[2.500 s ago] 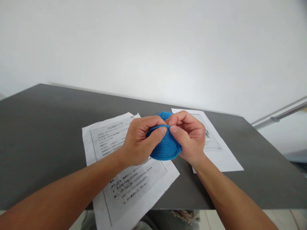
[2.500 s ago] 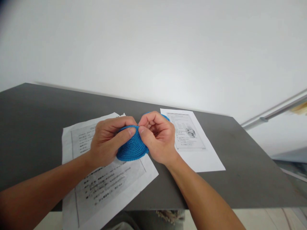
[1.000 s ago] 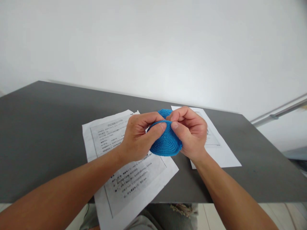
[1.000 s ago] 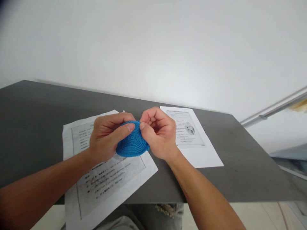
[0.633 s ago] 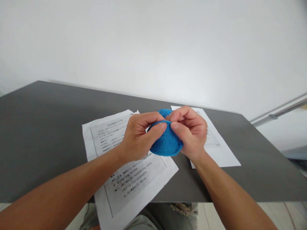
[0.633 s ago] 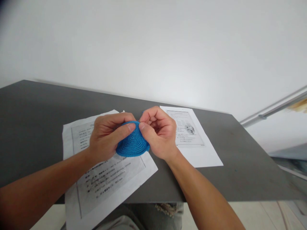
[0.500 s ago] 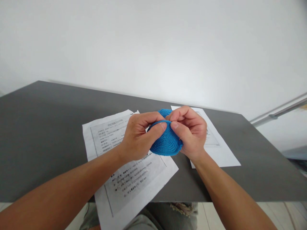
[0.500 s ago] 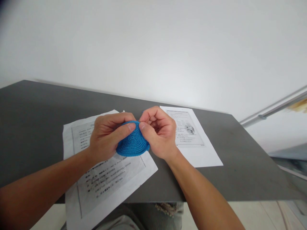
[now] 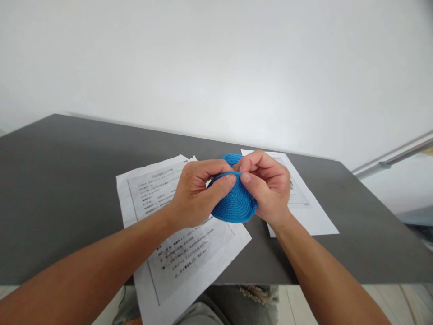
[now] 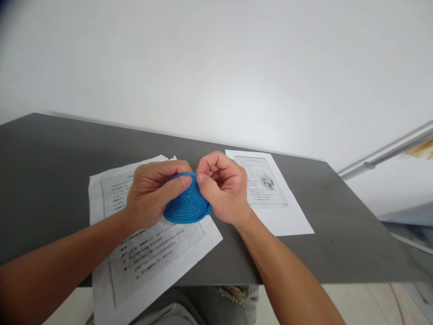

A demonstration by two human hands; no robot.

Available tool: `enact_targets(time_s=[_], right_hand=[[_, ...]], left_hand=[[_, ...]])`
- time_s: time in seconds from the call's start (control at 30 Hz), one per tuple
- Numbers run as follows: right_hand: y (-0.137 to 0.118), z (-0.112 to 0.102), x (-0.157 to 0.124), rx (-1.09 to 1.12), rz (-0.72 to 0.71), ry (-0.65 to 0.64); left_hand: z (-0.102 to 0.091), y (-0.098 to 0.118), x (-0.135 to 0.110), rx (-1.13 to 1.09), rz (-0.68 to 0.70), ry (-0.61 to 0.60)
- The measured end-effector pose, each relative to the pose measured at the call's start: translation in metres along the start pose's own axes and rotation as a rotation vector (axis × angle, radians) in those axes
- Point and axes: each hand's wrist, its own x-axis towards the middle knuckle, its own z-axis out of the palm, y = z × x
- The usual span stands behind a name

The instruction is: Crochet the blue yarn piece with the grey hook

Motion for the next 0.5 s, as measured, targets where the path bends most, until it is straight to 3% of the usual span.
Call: enact_targets(time_s=[0.5], right_hand=[[-0.0008, 0.0026, 0.0015, -0.024, -0.020, 0.022]], left_hand=[[-0.0011, 0.0016, 0.0017, -0.003, 0.019, 0.012]])
